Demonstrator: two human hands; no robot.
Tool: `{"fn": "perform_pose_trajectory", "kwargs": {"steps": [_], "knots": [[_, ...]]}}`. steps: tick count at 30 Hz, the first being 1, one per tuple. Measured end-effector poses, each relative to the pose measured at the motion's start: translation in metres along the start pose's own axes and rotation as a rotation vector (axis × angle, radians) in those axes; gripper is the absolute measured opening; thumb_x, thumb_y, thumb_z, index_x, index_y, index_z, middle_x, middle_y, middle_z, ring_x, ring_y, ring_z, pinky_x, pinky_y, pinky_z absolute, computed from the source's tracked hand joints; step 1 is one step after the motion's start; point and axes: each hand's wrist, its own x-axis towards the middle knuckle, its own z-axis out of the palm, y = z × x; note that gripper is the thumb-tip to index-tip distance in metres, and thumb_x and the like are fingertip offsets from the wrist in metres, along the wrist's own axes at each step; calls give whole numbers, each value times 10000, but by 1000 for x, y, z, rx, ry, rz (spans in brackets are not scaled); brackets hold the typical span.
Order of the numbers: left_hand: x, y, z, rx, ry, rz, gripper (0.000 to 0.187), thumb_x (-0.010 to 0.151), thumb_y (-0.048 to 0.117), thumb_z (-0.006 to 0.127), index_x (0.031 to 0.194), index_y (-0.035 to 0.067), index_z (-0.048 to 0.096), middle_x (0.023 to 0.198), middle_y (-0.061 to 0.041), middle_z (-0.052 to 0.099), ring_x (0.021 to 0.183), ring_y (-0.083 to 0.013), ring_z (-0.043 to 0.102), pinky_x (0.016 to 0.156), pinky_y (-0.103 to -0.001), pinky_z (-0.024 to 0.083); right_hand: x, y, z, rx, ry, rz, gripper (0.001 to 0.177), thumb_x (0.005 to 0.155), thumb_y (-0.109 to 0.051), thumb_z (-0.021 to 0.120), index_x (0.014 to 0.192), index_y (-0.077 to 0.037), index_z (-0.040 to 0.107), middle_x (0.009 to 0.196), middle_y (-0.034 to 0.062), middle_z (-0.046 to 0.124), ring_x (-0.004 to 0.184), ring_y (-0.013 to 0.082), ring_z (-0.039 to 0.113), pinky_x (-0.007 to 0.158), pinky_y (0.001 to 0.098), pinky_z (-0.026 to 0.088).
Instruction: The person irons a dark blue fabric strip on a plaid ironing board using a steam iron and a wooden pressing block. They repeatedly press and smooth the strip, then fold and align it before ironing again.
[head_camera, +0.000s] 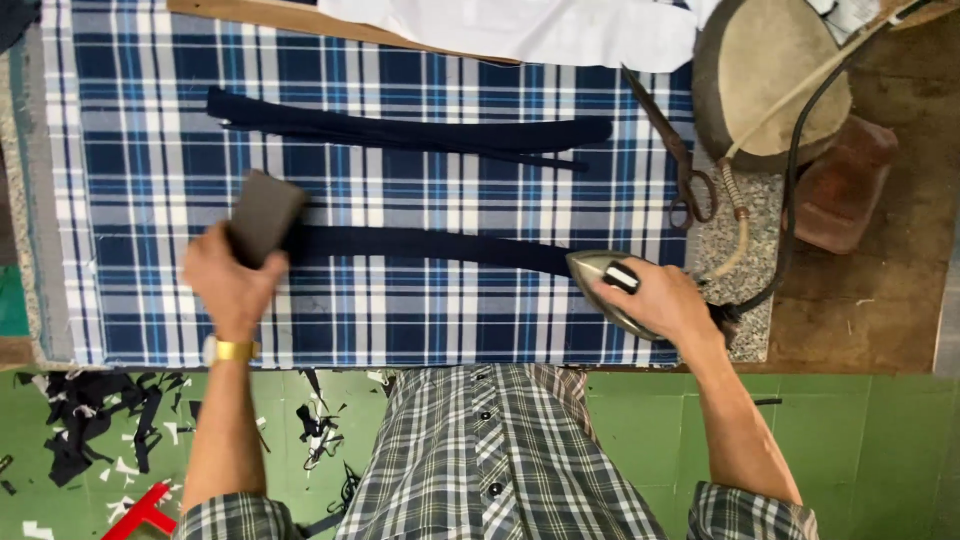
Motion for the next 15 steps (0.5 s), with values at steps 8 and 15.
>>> {"fn": "perform_pose_trajectory", "kwargs": {"steps": [8,15], "knots": [[1,-69,-14,124,-31,-209,740,843,523,718,1238,-82,557,1056,-259,555,931,-435,509,778,-562,425,42,-149,62,-204,-53,-429,470,970,-462,643,1301,-129,655,768,82,732,552,201,684,459,312,595],[-15,-92,6,106,92,-224,915,634,418,898,1371,9,544,1143,-228,532,1017,-438,584,877,-512,453,70,-295,106,-191,-98,-837,493,892,-511,658,1025,-47,757,826,203,758,745,401,754,607,467,606]]}}
